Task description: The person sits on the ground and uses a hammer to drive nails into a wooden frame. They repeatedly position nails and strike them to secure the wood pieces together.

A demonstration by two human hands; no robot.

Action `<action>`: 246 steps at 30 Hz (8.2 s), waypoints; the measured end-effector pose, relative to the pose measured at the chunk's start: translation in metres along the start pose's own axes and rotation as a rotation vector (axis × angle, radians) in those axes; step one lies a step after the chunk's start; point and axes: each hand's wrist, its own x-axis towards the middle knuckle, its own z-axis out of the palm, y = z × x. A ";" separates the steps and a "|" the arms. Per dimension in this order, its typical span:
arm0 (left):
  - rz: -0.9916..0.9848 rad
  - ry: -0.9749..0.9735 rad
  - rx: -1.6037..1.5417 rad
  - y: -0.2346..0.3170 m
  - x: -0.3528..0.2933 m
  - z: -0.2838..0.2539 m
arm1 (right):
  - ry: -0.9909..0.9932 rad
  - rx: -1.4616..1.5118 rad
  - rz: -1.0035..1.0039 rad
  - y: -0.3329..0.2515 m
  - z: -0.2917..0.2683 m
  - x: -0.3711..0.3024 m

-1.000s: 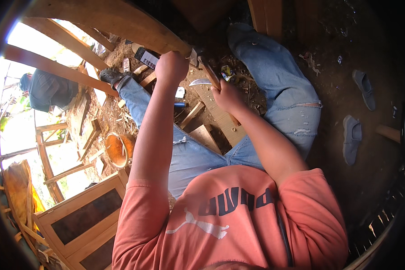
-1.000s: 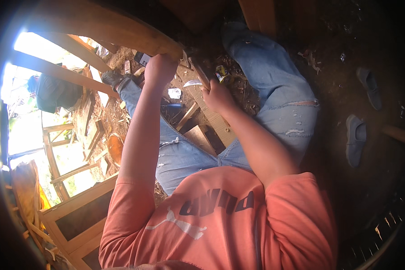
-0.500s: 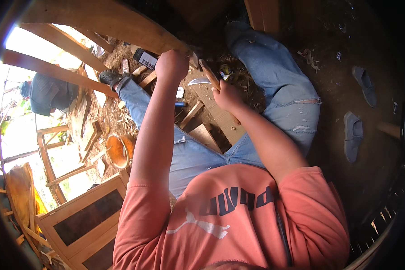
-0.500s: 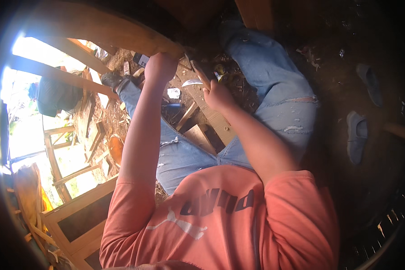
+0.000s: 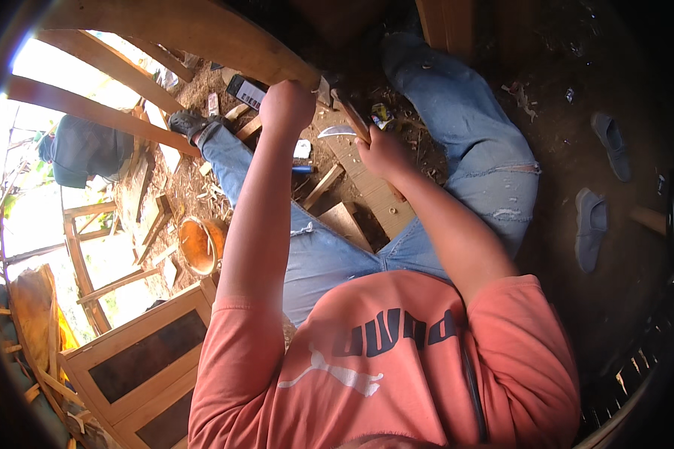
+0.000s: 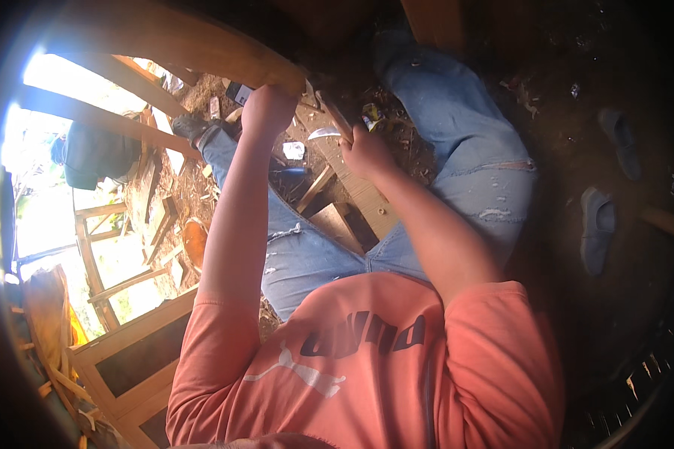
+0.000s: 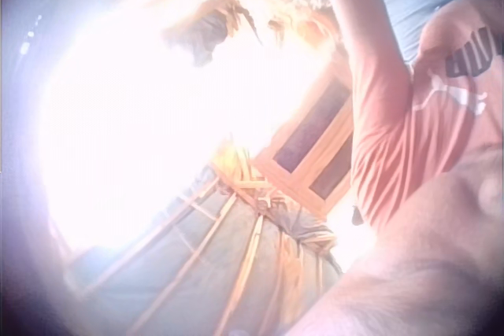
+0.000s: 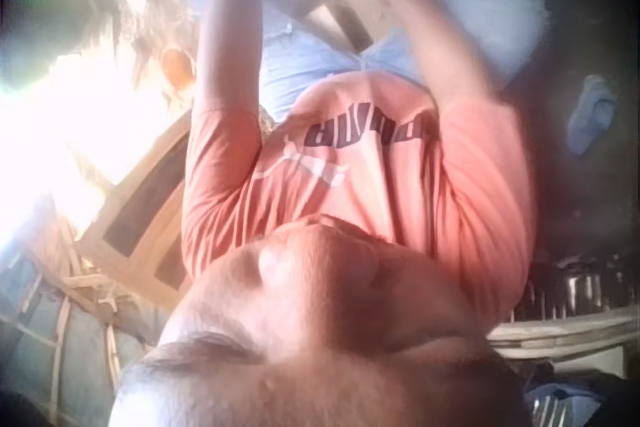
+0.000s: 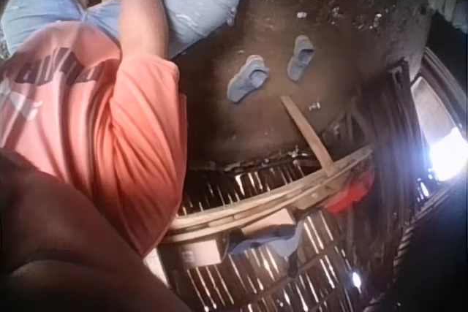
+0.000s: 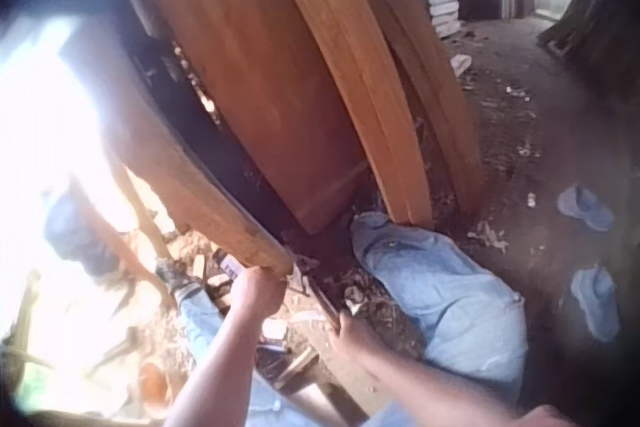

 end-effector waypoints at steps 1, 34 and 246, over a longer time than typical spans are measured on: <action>0.008 0.003 -0.004 0.002 0.004 -0.001 | 0.000 -0.008 0.001 -0.001 0.000 0.000; 0.214 0.005 -0.143 -0.037 0.019 0.011 | -0.027 0.044 0.003 -0.008 -0.014 0.003; -0.366 -0.220 -2.374 -0.115 -0.202 0.126 | -0.593 -0.956 -0.017 -0.047 -0.069 -0.131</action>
